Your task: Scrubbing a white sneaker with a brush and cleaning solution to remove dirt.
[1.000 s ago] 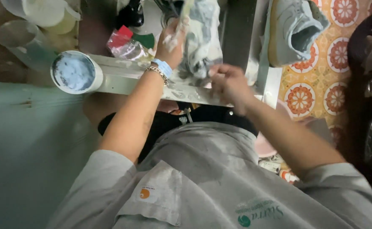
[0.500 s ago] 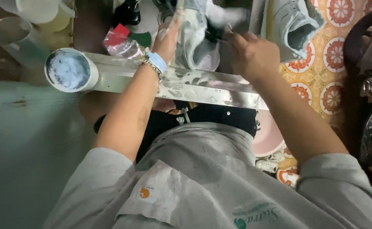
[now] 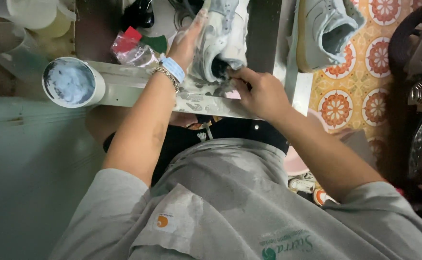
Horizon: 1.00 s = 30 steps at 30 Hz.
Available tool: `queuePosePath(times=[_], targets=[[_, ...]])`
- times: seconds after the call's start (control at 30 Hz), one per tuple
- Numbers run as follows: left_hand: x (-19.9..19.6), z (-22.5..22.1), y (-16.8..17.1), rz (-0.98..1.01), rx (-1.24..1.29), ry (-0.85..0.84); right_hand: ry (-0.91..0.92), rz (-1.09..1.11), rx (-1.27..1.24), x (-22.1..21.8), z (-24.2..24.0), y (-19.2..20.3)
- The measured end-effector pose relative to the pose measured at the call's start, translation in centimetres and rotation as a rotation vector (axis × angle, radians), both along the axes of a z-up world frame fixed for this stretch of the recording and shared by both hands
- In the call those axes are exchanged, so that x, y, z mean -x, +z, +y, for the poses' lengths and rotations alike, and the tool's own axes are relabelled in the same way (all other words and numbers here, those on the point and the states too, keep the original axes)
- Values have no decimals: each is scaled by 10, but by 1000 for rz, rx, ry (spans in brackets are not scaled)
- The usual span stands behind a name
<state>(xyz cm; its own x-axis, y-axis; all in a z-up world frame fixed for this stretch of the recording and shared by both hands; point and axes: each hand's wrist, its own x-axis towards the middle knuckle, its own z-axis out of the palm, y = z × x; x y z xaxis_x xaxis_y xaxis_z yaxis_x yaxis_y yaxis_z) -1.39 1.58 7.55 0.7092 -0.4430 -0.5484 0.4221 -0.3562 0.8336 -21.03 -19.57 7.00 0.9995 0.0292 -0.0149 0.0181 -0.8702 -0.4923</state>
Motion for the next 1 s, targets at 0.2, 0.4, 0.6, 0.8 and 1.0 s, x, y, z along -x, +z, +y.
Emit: queuePosePath(times=[0.2,0.4,0.6,0.8,1.0], targets=[[-21,-22,-153,-485,-8,-174,-498,-138,-264,-93,8,-26],[-29,-20,-81,-211,-99,100,-386,136,-476,-33,43,-17],[-22,-75,-155,-420,32,-157,-583,-174,-503,-101,-8,-38],[-34,-58,-112,-218,163,83,-463,-47,-481,-45,23,-45],[-26,-52,-97,-202,138,-70,-571,-215,-332,-85,13,-69]])
